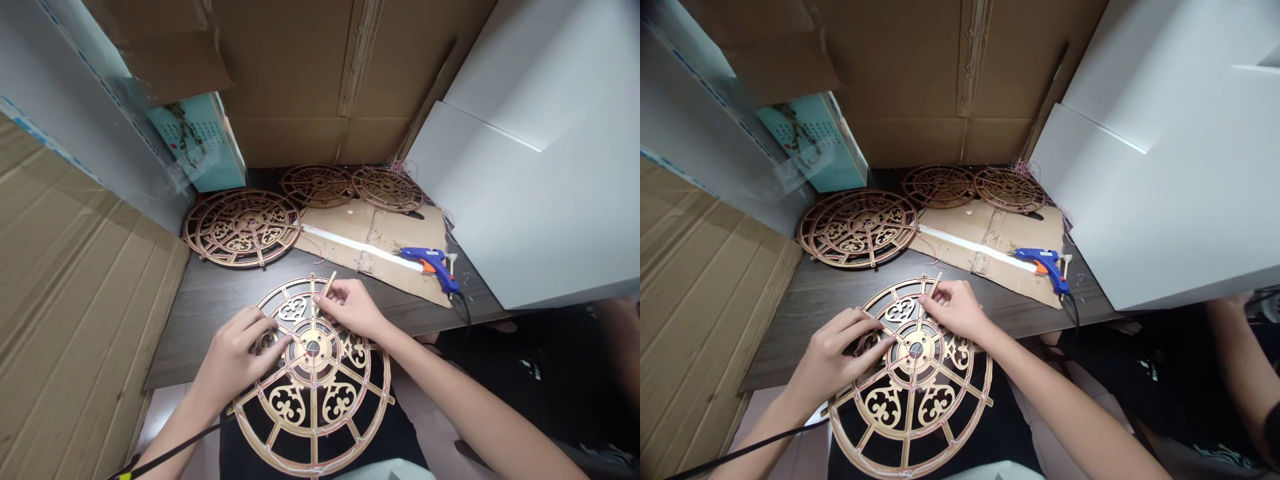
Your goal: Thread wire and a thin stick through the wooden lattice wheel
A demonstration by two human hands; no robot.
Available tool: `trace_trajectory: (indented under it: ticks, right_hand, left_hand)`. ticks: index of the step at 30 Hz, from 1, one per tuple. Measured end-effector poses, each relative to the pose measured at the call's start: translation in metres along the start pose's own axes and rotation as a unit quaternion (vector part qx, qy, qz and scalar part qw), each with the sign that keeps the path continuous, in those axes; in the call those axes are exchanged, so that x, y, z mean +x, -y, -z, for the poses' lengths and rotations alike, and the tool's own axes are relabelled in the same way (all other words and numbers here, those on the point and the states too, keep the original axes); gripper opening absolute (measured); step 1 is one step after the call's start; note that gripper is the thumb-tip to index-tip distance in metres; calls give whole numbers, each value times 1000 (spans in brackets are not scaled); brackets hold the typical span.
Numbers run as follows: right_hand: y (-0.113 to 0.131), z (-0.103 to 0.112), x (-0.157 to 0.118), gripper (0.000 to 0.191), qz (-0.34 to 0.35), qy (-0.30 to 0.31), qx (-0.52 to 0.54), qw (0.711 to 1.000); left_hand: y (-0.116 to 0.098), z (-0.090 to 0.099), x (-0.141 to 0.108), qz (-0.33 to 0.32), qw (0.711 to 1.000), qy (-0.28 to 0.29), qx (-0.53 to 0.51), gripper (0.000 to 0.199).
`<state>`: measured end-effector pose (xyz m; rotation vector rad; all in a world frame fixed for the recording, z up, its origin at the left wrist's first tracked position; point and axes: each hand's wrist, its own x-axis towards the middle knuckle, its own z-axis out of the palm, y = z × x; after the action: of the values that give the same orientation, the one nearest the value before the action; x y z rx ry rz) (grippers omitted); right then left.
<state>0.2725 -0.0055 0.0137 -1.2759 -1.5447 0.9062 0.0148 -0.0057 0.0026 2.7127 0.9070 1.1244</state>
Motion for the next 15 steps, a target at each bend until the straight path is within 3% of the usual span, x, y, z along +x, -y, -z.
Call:
trace_trajectory:
  ticks: [15]
  right_hand:
    - [0, -1, -1, 26, -1, -1, -7, 1000]
  left_hand:
    - [-2, 0, 5, 36, 999, 38, -5, 14]
